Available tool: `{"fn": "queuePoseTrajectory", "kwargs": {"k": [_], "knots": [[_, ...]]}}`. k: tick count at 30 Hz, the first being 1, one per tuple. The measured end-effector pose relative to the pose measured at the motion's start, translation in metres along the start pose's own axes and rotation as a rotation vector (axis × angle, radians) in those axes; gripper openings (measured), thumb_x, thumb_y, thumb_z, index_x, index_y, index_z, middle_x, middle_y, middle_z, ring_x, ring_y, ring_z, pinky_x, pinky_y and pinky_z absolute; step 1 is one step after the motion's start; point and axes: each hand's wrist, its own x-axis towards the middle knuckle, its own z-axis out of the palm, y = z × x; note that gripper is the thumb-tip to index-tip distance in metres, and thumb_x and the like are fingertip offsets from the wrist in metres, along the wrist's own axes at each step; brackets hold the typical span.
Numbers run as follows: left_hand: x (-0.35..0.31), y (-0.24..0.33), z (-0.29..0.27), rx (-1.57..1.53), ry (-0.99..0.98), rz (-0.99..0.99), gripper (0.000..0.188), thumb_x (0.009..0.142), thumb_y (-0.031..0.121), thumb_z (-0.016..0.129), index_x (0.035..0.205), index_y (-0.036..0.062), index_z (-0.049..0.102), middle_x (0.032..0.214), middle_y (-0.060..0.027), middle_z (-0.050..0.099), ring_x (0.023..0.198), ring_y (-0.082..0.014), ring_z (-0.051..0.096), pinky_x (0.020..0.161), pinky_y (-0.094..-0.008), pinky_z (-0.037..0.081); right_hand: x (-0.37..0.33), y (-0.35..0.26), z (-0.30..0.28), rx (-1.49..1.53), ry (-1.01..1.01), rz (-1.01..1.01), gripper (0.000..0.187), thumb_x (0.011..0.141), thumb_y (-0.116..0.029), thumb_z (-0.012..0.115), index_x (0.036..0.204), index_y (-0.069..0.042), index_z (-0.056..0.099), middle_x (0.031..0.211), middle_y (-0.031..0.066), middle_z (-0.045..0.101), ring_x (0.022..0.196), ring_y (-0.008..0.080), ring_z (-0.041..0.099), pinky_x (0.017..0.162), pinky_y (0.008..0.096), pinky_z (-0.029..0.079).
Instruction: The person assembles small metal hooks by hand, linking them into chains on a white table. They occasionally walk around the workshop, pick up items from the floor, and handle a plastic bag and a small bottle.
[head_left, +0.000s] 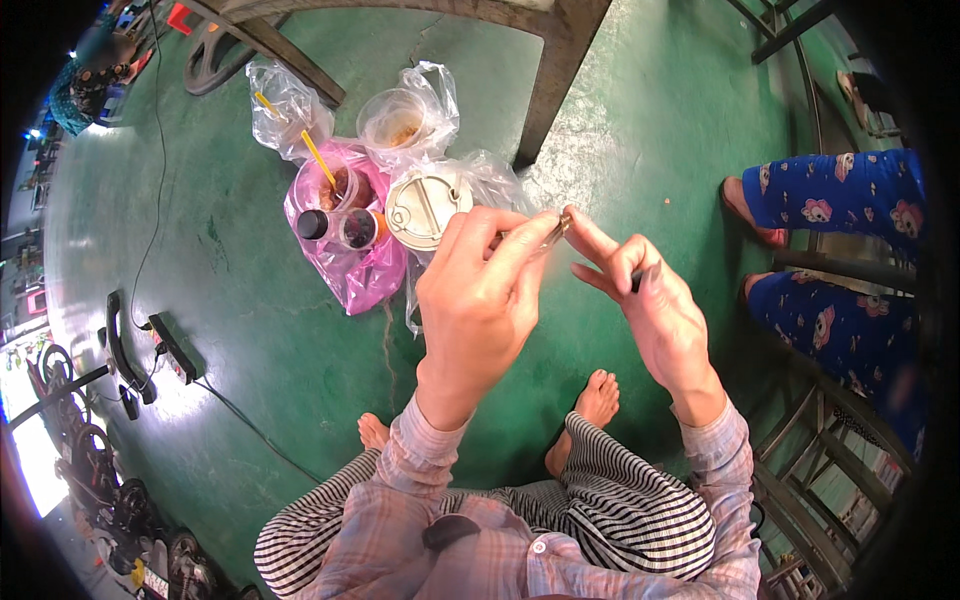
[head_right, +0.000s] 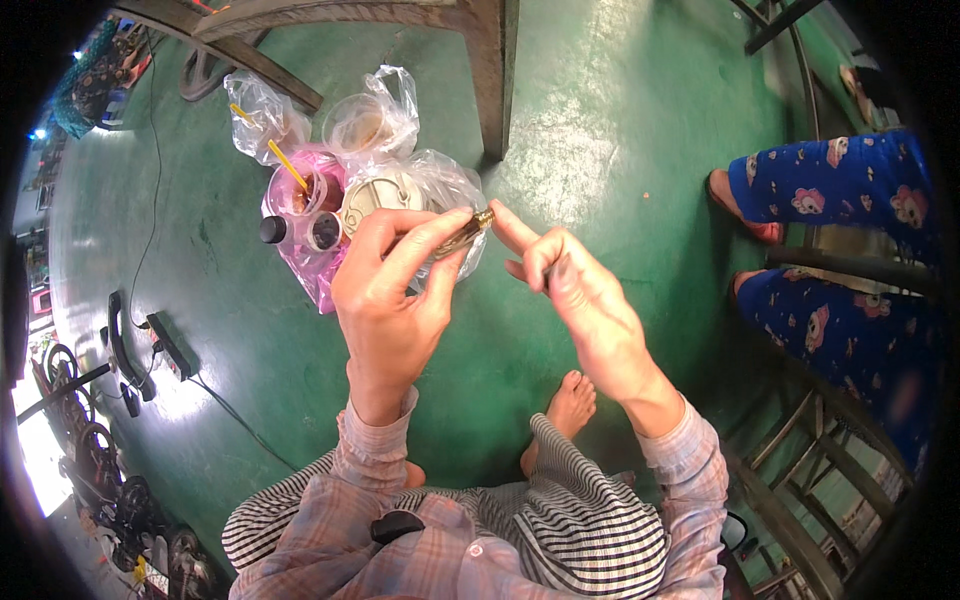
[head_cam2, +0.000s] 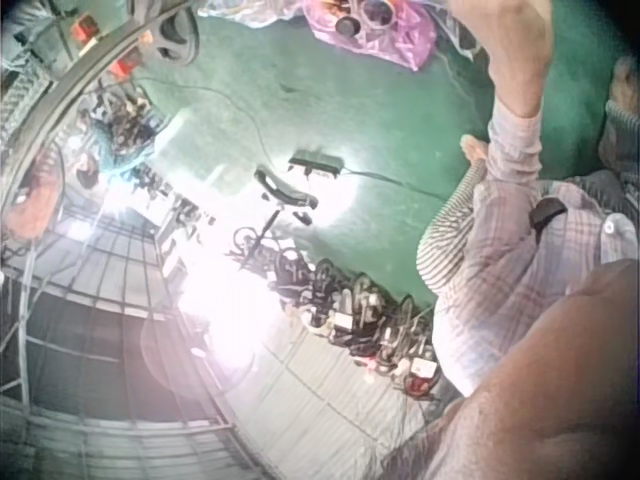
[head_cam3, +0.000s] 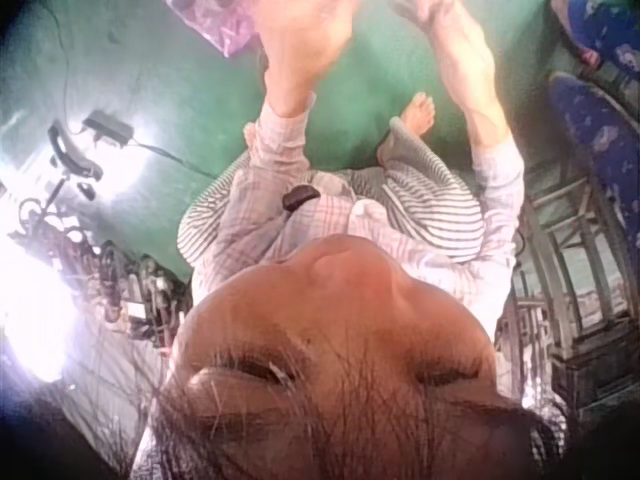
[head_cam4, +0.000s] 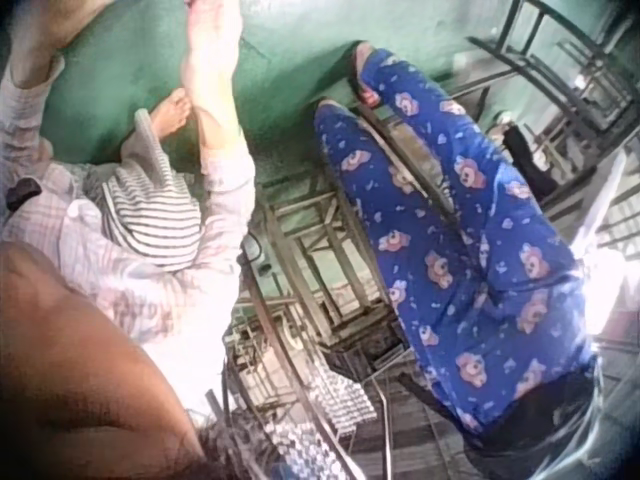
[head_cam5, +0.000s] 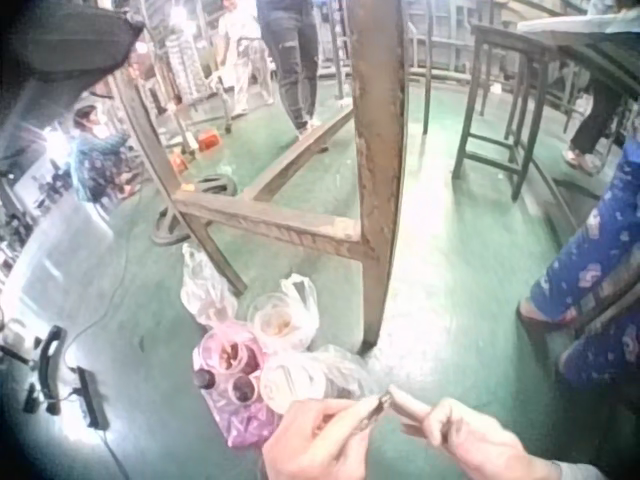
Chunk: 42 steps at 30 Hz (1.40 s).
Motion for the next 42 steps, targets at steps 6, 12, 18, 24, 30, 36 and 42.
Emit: {"fn": "queuePoseTrajectory", "kwargs": {"k": [6,12,18,24,30,36,42], "knots": [[-0.001,-0.015,0.0,-0.62,-0.047,-0.25,0.035,0.07,-0.009,0.072,0.104,0.0017,0.068,0.092,-0.0074,0.063,0.081,-0.0147,0.061,0.07,-0.0257,0.05,-0.012,-0.022,0.002,-0.391,-0.003,-0.264,0.029,0.098,-0.026,0.037,0.085,-0.001,0.044,0.131,0.0294,0.046,0.133,0.0315,0.035,0.105,0.0391,0.028],[-0.009,-0.028,0.0,-1.151,-0.046,-0.344,0.034,0.072,-0.005,0.073,0.105,-0.0003,0.064,0.094,-0.0092,0.062,0.085,-0.0174,0.062,0.076,-0.0297,0.053,-0.058,-0.079,0.006,0.463,-0.622,-0.242,0.041,0.1,-0.037,0.032,0.08,-0.004,0.046,0.098,0.0442,0.053,0.108,0.0658,0.04,0.087,0.0713,0.032],[-0.007,-0.028,0.001,-1.128,-0.017,-0.353,0.034,0.072,-0.006,0.071,0.105,-0.0002,0.064,0.096,-0.009,0.058,0.084,-0.0183,0.062,0.074,-0.0295,0.053,-0.031,-0.095,0.031,0.702,-0.844,-0.103,0.039,0.101,-0.037,0.034,0.081,-0.004,0.043,0.118,0.0549,0.035,0.132,0.0596,0.016,0.101,0.0675,0.023],[-0.005,-0.027,0.005,-1.097,-0.05,-0.308,0.033,0.074,-0.006,0.069,0.106,-0.0005,0.063,0.098,-0.0097,0.059,0.084,-0.0204,0.062,0.075,-0.0303,0.053,-0.042,-0.098,0.015,0.631,-0.876,-0.011,0.041,0.1,-0.041,0.035,0.082,-0.006,0.045,0.122,0.0514,0.036,0.133,0.0577,0.017,0.103,0.0665,0.022],[-0.006,-0.033,-0.001,-1.123,-0.019,-0.307,0.033,0.075,-0.008,0.068,0.106,-0.0001,0.063,0.098,-0.0109,0.06,0.086,-0.0231,0.063,0.075,-0.0319,0.054,-0.03,-0.102,0.027,0.595,-0.88,-0.034,0.043,0.099,-0.041,0.036,0.077,-0.006,0.044,0.121,0.0508,0.038,0.132,0.0579,0.02,0.104,0.0668,0.02],[0.001,-0.017,-0.006,-0.989,-0.031,-0.287,0.034,0.073,-0.011,0.071,0.106,-0.0025,0.065,0.098,-0.0064,0.059,0.09,-0.0142,0.06,0.078,-0.0247,0.051,-0.042,-0.044,0.018,-0.148,-0.028,-0.464,0.039,0.098,-0.04,0.039,0.076,-0.008,0.041,0.122,0.0396,0.047,0.127,0.0514,0.034,0.102,0.0582,0.027],[0.0,-0.009,-0.001,-0.655,0.019,-0.243,0.037,0.069,-0.011,0.071,0.102,0.0047,0.07,0.094,-0.0047,0.062,0.086,-0.0129,0.061,0.073,-0.0242,0.05,-0.007,-0.035,0.006,-0.868,-0.04,-0.493,0.024,0.09,-0.02,0.05,0.075,-0.002,0.045,0.131,0.035,0.046,0.131,0.0509,0.033,0.104,0.0492,0.031]]}}
